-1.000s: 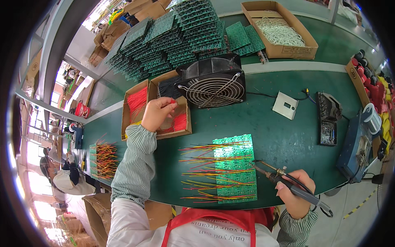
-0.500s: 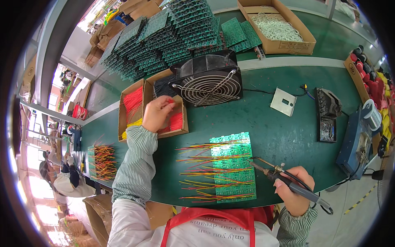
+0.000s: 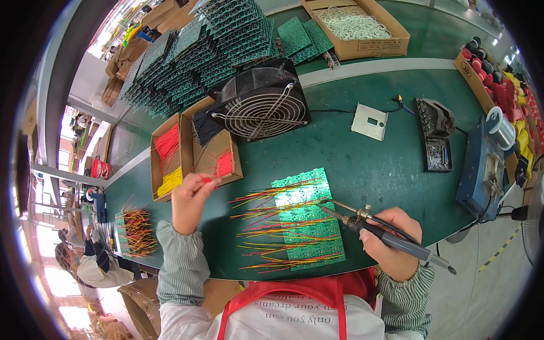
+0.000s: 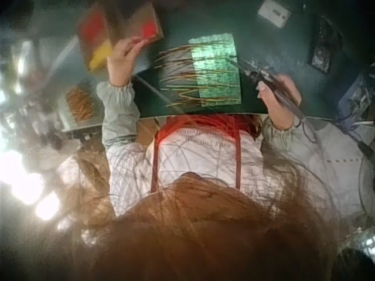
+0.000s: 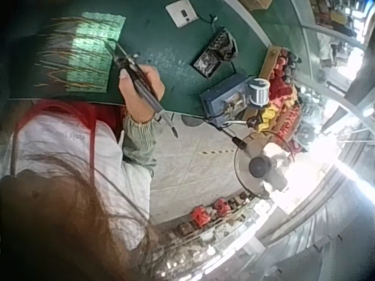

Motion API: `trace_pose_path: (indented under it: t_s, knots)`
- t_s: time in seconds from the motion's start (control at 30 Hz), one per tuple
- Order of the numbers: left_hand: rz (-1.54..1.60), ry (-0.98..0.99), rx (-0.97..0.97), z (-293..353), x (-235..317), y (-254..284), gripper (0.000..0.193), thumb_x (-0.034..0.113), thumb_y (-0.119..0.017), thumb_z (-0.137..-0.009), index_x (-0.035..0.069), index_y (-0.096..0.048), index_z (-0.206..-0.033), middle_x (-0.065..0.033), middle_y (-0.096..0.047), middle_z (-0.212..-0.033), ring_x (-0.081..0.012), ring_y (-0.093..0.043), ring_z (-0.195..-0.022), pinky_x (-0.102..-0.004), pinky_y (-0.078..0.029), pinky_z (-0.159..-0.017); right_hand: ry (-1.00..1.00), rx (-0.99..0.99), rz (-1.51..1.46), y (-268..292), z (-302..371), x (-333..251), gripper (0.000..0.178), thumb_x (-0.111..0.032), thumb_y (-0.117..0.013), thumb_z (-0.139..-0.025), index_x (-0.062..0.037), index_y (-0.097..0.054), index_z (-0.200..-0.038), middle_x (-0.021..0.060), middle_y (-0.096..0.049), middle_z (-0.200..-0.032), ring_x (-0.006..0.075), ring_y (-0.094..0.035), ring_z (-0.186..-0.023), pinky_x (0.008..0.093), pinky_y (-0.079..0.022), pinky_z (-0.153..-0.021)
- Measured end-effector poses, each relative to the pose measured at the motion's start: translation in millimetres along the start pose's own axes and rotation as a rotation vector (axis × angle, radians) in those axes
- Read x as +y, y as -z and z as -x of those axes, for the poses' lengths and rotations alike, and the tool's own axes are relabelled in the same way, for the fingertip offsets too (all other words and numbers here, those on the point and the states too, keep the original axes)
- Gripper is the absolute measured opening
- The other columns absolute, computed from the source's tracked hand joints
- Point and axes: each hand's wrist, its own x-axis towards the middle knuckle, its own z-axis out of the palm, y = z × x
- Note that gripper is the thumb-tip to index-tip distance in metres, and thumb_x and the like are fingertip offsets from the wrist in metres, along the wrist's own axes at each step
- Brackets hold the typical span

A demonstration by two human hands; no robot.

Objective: The person solders wires onto a circuit board using a soldering iron, sets the board aside, picks up a new circuit board from a stack and wires from a box, and solders the wires onto the new board.

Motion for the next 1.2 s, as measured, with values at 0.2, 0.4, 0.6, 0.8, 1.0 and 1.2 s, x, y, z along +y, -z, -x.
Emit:
trace_pose_path:
  t_s: [0.2, 0.4, 0.6, 0.8, 1.0, 1.2]
  knots:
    - [-0.157, 0.031, 0.018, 35, -40, -19, 0.011, 0.006, -0.065, -0.084, 0.000, -0.068, -0.093, -0.0101, -0.067, -0.087, -0.0167, -0.064, -0.076, -0.0261, -0.050, -0.069, 0.000, -0.024, 0.006, -4, 2, -1, 0.016, 0.003, -0.066, -0.072, 0.0034, -0.056, -0.084, 0.0084, -0.063, -0.069, 0.0104, -0.060, -0.057, 0.0229, -0.048, -0.051]
    - [0.141, 0.137, 0.083, 35, -44, -33, 0.013, 0.007, -0.065, -0.085, -0.001, -0.067, -0.094, -0.0102, -0.068, -0.086, -0.0164, -0.065, -0.077, -0.0253, -0.051, -0.071, 0.002, -0.012, -0.011, -4, 4, -2, 0.015, 0.003, -0.065, -0.073, 0.0034, -0.056, -0.084, 0.0081, -0.062, -0.068, 0.0103, -0.060, -0.057, 0.0229, -0.048, -0.051]
    - [-0.163, -0.100, -0.037, 29, -1, -5, 0.012, 0.006, -0.067, -0.081, 0.000, -0.069, -0.092, -0.0097, -0.067, -0.082, -0.0197, -0.064, -0.078, -0.0295, -0.050, -0.070, 0.020, -0.003, -0.009, -6, 3, -5, 0.014, 0.001, -0.066, -0.074, 0.0028, -0.057, -0.085, 0.0076, -0.063, -0.069, 0.0101, -0.060, -0.059, 0.0228, -0.048, -0.053]
    - [-0.214, -0.388, -0.426, 44, 71, -36, 0.014, 0.007, -0.061, -0.081, 0.002, -0.066, -0.094, -0.0137, -0.066, -0.087, -0.0291, -0.063, -0.079, -0.0364, -0.051, -0.072, 0.161, -0.028, 0.049, -24, -10, -3, 0.017, -0.003, -0.070, -0.077, 0.0011, -0.058, -0.088, 0.0038, -0.061, -0.072, 0.0060, -0.055, -0.060, 0.0206, -0.043, -0.054]
    - [-0.045, -0.401, -0.677, 57, 96, -96, 0.013, 0.007, -0.061, -0.083, 0.002, -0.065, -0.094, -0.0148, -0.065, -0.085, -0.0324, -0.063, -0.078, -0.0390, -0.051, -0.070, 0.238, -0.128, -0.025, -55, -19, -18, 0.017, -0.005, -0.068, -0.081, 0.0007, -0.057, -0.094, 0.0024, -0.060, -0.072, 0.0050, -0.054, -0.062, 0.0216, -0.044, -0.055]
    - [0.175, -0.344, -0.791, 56, 95, -109, 0.014, 0.010, -0.056, -0.085, 0.004, -0.065, -0.094, -0.0172, -0.064, -0.082, -0.0340, -0.062, -0.076, -0.0419, -0.050, -0.069, 0.393, -0.173, 0.134, -66, -18, 1, 0.024, -0.012, -0.071, -0.077, 0.0007, -0.060, -0.094, 0.0134, -0.064, -0.078, 0.0240, -0.063, -0.063, 0.0321, -0.049, -0.057]
